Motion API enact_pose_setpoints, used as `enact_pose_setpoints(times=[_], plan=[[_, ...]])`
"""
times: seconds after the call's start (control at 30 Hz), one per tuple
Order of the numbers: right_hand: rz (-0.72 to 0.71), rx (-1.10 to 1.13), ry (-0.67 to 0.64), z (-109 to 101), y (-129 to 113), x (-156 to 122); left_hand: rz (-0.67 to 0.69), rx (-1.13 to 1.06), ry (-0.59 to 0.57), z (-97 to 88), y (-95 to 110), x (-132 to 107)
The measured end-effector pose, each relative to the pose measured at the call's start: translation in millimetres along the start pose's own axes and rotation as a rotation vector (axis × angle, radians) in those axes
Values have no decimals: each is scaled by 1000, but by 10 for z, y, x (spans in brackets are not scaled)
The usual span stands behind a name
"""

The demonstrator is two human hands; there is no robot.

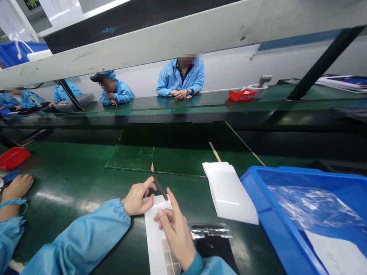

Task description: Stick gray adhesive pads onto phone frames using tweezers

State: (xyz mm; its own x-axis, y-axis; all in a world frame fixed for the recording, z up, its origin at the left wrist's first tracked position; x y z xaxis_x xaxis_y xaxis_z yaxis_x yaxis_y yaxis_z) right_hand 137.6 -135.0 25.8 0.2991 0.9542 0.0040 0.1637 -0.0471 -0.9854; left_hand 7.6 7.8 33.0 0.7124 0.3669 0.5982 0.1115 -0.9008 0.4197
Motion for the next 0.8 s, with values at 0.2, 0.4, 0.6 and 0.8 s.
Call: enact_pose_setpoints(times=[0.2, 0.4, 0.6, 0.8], plan=[[-42, 9, -9, 27, 4, -24, -44, -62, -42, -26, 10, -13], [4, 9, 14, 70, -73, -87, -163, -187, -204, -76, 48, -44], [24, -74, 26, 101, -101, -76, -209, -148, -187, -18, -88, -152], [62, 37, 34, 127, -44, -69, -155, -31, -131, 6, -130, -231]])
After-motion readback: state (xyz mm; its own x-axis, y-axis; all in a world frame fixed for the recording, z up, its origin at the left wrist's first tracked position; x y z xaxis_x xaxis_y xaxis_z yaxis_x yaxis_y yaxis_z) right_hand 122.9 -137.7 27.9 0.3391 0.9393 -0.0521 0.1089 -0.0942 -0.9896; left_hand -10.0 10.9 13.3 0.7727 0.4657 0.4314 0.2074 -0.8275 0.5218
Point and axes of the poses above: each hand's wrist, its own x-axis towards the middle knuckle, its own z-axis out of the palm, y = z × x, the point moved 1 cm from there along x, towards the middle knuckle, and after that the axes turned 3 degrees about -x, right-handed, at the moved point
